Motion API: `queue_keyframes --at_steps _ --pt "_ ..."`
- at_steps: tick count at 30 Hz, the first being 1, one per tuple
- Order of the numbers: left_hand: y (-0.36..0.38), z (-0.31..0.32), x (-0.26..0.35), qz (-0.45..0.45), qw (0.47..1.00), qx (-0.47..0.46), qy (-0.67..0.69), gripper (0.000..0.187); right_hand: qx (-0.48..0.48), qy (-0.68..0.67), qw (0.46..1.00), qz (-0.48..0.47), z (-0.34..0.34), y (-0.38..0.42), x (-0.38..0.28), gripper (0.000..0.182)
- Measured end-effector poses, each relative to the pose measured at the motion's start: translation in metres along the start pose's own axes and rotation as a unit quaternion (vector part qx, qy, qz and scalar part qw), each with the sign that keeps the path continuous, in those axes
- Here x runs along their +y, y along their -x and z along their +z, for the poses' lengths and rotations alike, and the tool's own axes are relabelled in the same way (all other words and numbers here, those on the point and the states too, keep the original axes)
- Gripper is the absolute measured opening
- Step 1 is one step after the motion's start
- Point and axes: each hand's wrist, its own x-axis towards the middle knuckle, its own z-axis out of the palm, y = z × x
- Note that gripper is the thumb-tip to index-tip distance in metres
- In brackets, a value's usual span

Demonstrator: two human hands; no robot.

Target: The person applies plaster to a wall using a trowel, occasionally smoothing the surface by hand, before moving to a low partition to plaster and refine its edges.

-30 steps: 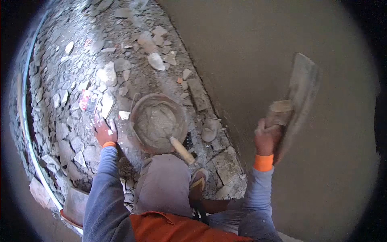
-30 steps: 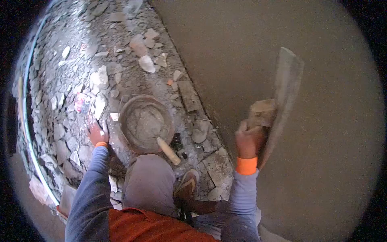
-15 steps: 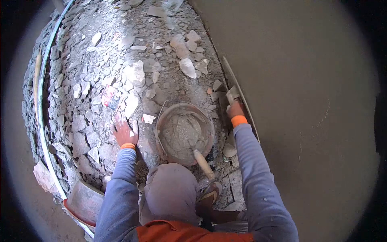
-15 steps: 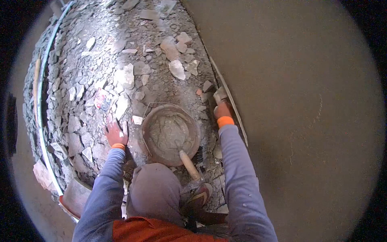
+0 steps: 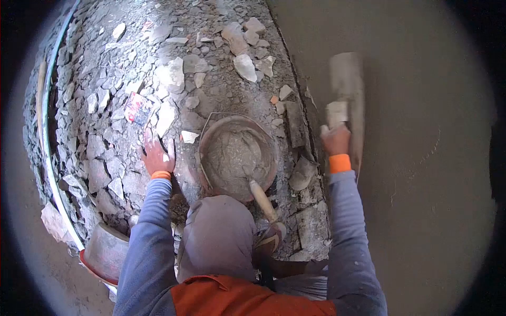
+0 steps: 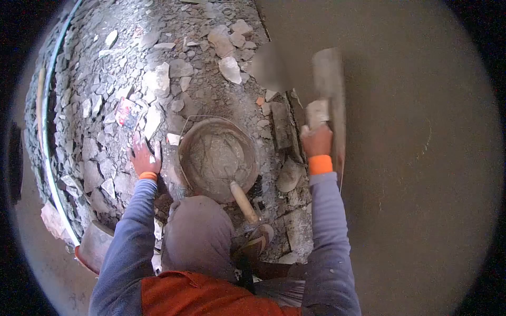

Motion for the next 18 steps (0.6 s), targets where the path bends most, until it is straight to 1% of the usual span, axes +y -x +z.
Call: queue_keyframes --at_steps 1,3,5,7,8,11,12,13,15,16,18 --pt "0.0 -0.001 0.0 0.002 1.0 0.003 0.002 0.058 -0.025 -0.004 1.0 -0.017 0.016 0.005 0.006 0.031" --pt "0.0 0.002 -0.003 0.008 1.0 0.005 -0.013 0.058 -0.093 0.022 0.995 0.003 0.057 -0.002 0.023 0.032" --pt "0.004 0.005 -0.007 0.005 1.0 0.003 -0.021 0.057 -0.153 0.025 0.988 0.02 0.076 -0.004 0.031 0.033" --pt "0.001 0.007 -0.003 0.003 1.0 0.006 -0.009 0.056 -0.167 0.057 0.982 0.065 0.084 -0.006 0.034 0.033" --pt "0.001 0.005 -0.001 0.003 1.0 0.015 0.0 0.056 -0.184 0.09 0.976 0.071 0.082 -0.011 0.036 0.034" --pt "0.002 0.004 -0.001 -0.008 1.0 0.017 0.015 0.056 -0.141 0.093 0.984 0.057 0.05 -0.01 0.027 0.036" --pt "0.002 -0.002 0.004 -0.012 0.999 0.02 0.021 0.057 -0.149 0.106 0.981 0.061 0.038 -0.014 0.027 0.037" --pt "0.003 -0.001 0.003 -0.01 0.999 0.026 0.023 0.057 -0.133 0.095 0.984 0.064 0.017 -0.009 0.024 0.037" --pt "0.004 -0.002 0.003 -0.014 1.0 0.01 0.018 0.057 -0.095 0.075 0.991 0.064 -0.022 -0.006 0.021 0.038" --pt "0.003 0.0 0.002 -0.014 1.0 0.006 0.004 0.057 -0.061 0.064 0.994 0.058 -0.038 -0.003 0.028 0.04" --pt "0.004 0.004 -0.002 0.002 0.999 0.033 -0.001 0.058 -0.012 0.076 0.996 0.052 -0.083 0.01 0.036 0.039"
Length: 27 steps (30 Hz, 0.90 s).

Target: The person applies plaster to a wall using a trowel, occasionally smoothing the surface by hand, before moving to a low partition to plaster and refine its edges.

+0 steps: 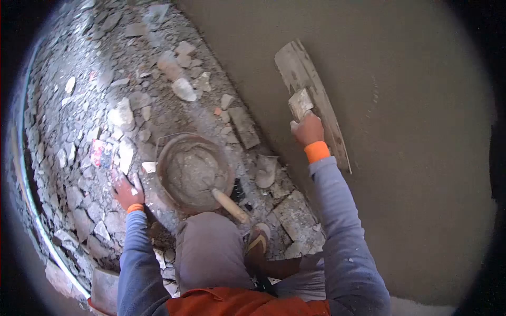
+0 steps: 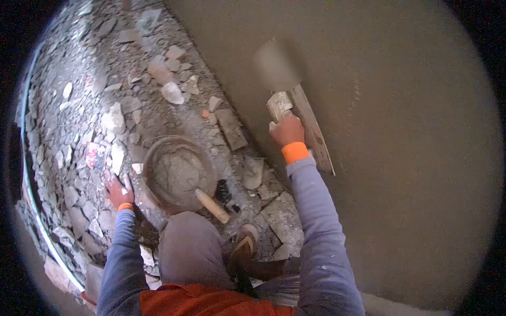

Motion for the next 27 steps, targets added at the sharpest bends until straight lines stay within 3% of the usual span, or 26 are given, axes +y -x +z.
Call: queue_keyframes --at_steps 3,4,5,6,8,11,12,13,15,17,19,20,21,22,24,25,27 --pt "0.003 0.009 -0.006 0.01 1.0 0.008 0.001 0.057 0.045 0.027 0.999 0.006 -0.081 0.014 0.026 0.045" --pt "0.004 0.001 -0.001 -0.004 1.0 -0.001 0.005 0.056 0.176 0.031 0.981 -0.08 -0.101 0.015 0.049 0.036" --pt "0.004 0.009 -0.006 0.014 1.0 0.027 -0.003 0.056 0.125 0.028 0.992 -0.021 -0.144 0.022 0.05 0.03" --pt "0.004 0.011 -0.008 0.013 1.0 0.024 -0.004 0.057 0.142 -0.012 0.989 -0.046 -0.184 0.035 0.047 0.023" --pt "0.005 0.004 -0.007 0.004 1.0 -0.008 -0.018 0.058 0.157 -0.069 0.985 -0.008 -0.256 0.045 0.063 0.017" --pt "0.004 0.012 -0.011 -0.005 0.998 -0.047 -0.039 0.059 0.249 -0.02 0.968 0.003 -0.354 0.083 0.064 0.012" --pt "0.004 0.005 -0.008 -0.004 0.999 -0.04 -0.033 0.059 0.283 -0.086 0.953 0.069 -0.373 0.098 0.063 0.022" --pt "0.003 0.001 -0.004 -0.012 0.997 -0.063 -0.036 0.059 0.283 -0.078 0.956 -0.003 -0.395 0.109 0.086 0.022" --pt "0.001 -0.006 -0.003 -0.024 0.992 -0.109 -0.05 0.058 0.304 -0.128 0.943 -0.053 -0.4 0.138 0.098 0.019" --pt "0.003 0.001 -0.004 -0.005 0.999 -0.035 -0.038 0.057 0.29 -0.262 0.921 -0.004 -0.377 0.162 0.09 0.021" --pt "0.004 0.0 -0.003 0.002 0.999 -0.017 -0.031 0.058 0.21 -0.317 0.925 0.005 -0.311 0.176 0.076 0.016" --pt "0.004 0.0 -0.003 0.0 0.998 -0.047 -0.05 0.058 0.172 -0.362 0.912 0.088 -0.267 0.176 0.071 0.011" --pt "0.004 0.0 -0.003 0.0 0.995 -0.076 -0.069 0.058 0.111 -0.301 0.945 0.058 -0.223 0.174 0.071 0.014" --pt "0.003 0.0 -0.003 -0.002 0.991 -0.103 -0.087 0.058 0.055 -0.169 0.983 -0.044 -0.173 0.173 0.076 0.016" --pt "0.004 0.006 -0.006 0.012 0.995 -0.057 -0.075 0.057 0.024 -0.051 0.985 -0.161 -0.074 0.169 0.088 0.021" --pt "0.006 0.01 -0.009 0.017 0.997 -0.032 -0.069 0.056 0.058 -0.073 0.98 -0.178 -0.02 0.166 0.099 0.026" --pt "0.003 0.013 -0.009 0.014 0.995 -0.053 -0.081 0.055 -0.061 -0.026 0.997 -0.036 0.069 0.165 0.135 0.031"
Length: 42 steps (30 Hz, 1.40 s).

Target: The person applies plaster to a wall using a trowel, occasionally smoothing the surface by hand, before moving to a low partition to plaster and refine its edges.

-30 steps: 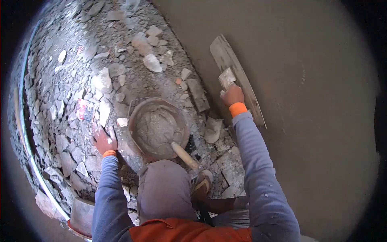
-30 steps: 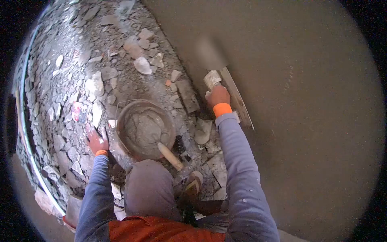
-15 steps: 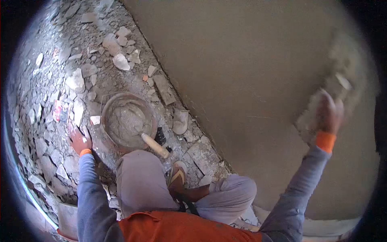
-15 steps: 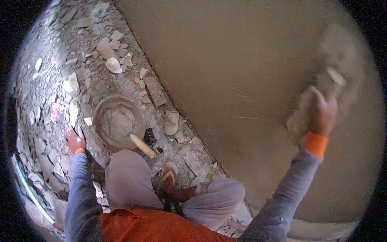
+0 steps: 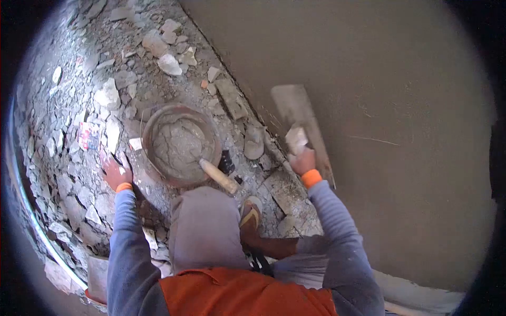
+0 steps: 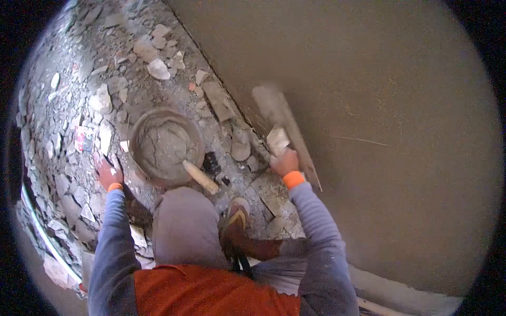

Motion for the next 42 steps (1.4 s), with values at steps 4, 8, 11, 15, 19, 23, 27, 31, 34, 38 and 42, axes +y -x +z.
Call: queue_keyframes --at_steps 4,8,11,15,19,23,27,31,34,38,42 --pt "-0.004 0.065 -0.025 0.014 0.997 -0.05 0.049 0.056 -0.112 0.05 0.978 0.166 0.051 -0.009 0.007 0.038" --pt "-0.004 0.01 -0.003 -0.009 0.988 -0.03 0.148 0.064 -0.121 0.079 0.976 0.165 0.039 -0.01 0.022 0.034" --pt "-0.002 0.011 -0.005 -0.021 0.997 -0.058 0.049 0.06 -0.09 0.09 0.982 0.137 -0.031 -0.002 0.015 0.033" --pt "0.003 0.017 -0.009 -0.007 0.995 -0.101 -0.014 0.061 -0.023 0.12 0.985 0.124 -0.21 0.016 0.002 0.03" --pt "0.007 0.008 -0.004 -0.005 0.993 -0.114 -0.018 0.062 0.192 0.029 0.979 0.059 -0.392 0.041 -0.012 0.041" --pt "-0.001 0.037 -0.012 -0.001 0.997 -0.072 0.004 0.06 0.288 0.329 0.899 0.007 -0.543 0.077 -0.011 0.027" --pt "-0.004 0.063 -0.021 -0.007 0.996 -0.084 0.018 0.059 0.479 -0.032 0.871 0.104 -0.589 0.123 0.001 0.03" --pt "0.008 0.037 -0.015 0.01 0.998 -0.037 0.054 0.06 0.509 -0.216 0.83 0.071 -0.536 0.161 -0.001 0.026" --pt "0.011 0.002 -0.019 0.036 0.989 -0.111 0.096 0.065 0.453 -0.448 0.77 0.015 -0.464 0.144 -0.02 0.018" --pt "0.007 0.046 -0.027 0.041 0.992 -0.034 0.116 0.067 0.354 -0.538 0.764 0.045 -0.389 0.064 -0.033 0.023" --pt "0.009 0.046 -0.028 0.055 0.991 -0.021 0.122 0.062 0.314 -0.56 0.767 -0.008 -0.331 -0.03 -0.038 0.014"
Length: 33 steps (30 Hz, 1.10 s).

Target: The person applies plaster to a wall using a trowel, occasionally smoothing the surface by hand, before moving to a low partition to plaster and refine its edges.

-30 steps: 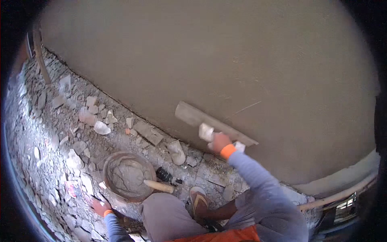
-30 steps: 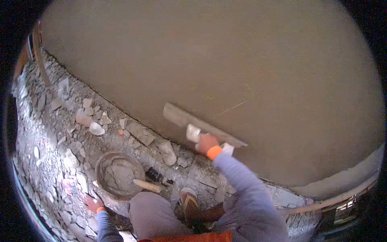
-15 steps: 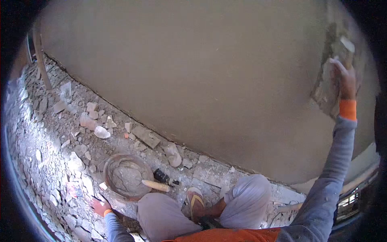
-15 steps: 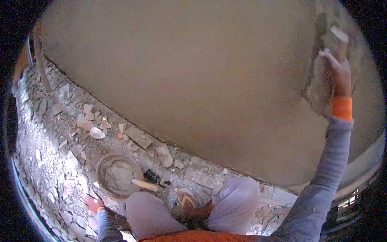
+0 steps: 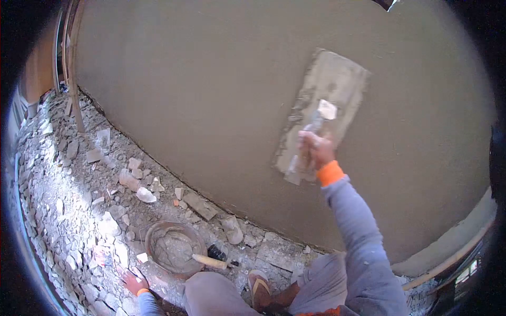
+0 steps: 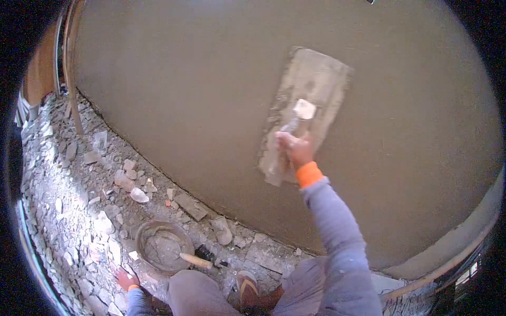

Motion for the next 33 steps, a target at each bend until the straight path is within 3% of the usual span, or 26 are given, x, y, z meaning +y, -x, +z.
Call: queue_keyframes --at_steps 1,4,5,7,9,10,11,13,15,18,20,21,22,23,24,25,28,29,33 --pt "-0.002 0.009 -0.003 0.001 0.999 0.03 -0.01 0.059 -0.011 0.011 0.999 -0.03 0.01 -0.008 0.008 0.014" --pt "0.003 -0.03 0.016 -0.02 1.0 -0.018 -0.015 0.056 0.02 0.079 0.996 -0.022 0.014 -0.023 0.017 0.014" --pt "0.0 -0.005 0.007 -0.005 0.999 0.05 -0.006 0.054 0.004 0.163 0.98 -0.114 -0.005 -0.028 0.031 0.014" --pt "-0.002 0.002 0.008 -0.006 0.999 0.051 0.005 0.054 0.053 0.096 0.994 0.016 -0.032 -0.014 -0.007 0.012" --pt "0.003 -0.013 0.007 -0.002 1.0 0.025 -0.003 0.052 0.035 0.168 0.982 -0.074 -0.099 -0.011 -0.012 0.014" --pt "0.002 -0.016 0.007 -0.007 1.0 0.029 -0.006 0.052 0.098 0.133 0.986 -0.003 -0.096 0.012 -0.054 0.016" --pt "0.0 -0.013 0.007 -0.011 0.999 0.031 -0.008 0.051 0.141 0.067 0.987 -0.031 -0.13 0.013 -0.06 0.016" --pt "-0.003 0.008 0.001 0.008 0.996 0.085 -0.012 0.051 0.202 0.081 0.975 -0.047 -0.173 0.035 -0.088 0.015" --pt "-0.004 0.001 0.006 -0.021 1.0 0.01 -0.016 0.052 0.243 0.094 0.964 -0.058 -0.189 0.056 -0.106 0.015" --pt "-0.001 -0.01 0.01 -0.033 0.997 -0.051 -0.05 0.055 0.221 0.229 0.946 -0.057 -0.177 0.085 -0.097 0.017" --pt "-0.004 -0.015 0.012 -0.027 0.994 -0.07 -0.083 0.057 0.087 0.395 0.912 -0.067 -0.139 0.102 -0.078 0.035" --pt "-0.004 -0.023 0.017 -0.035 0.992 -0.08 -0.088 0.058 0.005 0.501 0.861 -0.089 -0.101 0.112 -0.074 0.037" --pt "-0.005 -0.025 0.016 -0.044 0.993 -0.08 -0.079 0.057 -0.103 0.561 0.813 -0.119 -0.121 0.107 -0.025 0.032" --pt "-0.005 -0.026 0.018 -0.054 0.993 -0.08 -0.067 0.056 -0.156 0.657 0.732 -0.093 -0.079 0.113 -0.023 0.027" --pt "-0.005 -0.026 0.02 -0.065 0.993 -0.079 -0.053 0.055 -0.189 0.692 0.695 -0.034 -0.085 0.111 0.024 0.024" --pt "-0.003 -0.02 0.019 -0.034 0.998 0.026 -0.038 0.052 -0.209 0.706 0.676 -0.023 -0.07 0.113 0.042 0.024" --pt "-0.004 -0.021 0.014 -0.035 0.995 -0.063 -0.068 0.056 -0.26 0.738 0.623 -0.008 -0.044 0.089 0.061 0.024" --pt "-0.002 -0.021 0.014 -0.021 0.998 0.005 -0.052 0.055 -0.274 0.746 0.607 -0.002 -0.038 0.077 0.064 0.024" --pt "0.003 -0.044 0.021 -0.022 0.997 -0.054 -0.048 0.054 -0.192 0.774 0.602 -0.036 -0.013 0.03 -0.016 0.025"
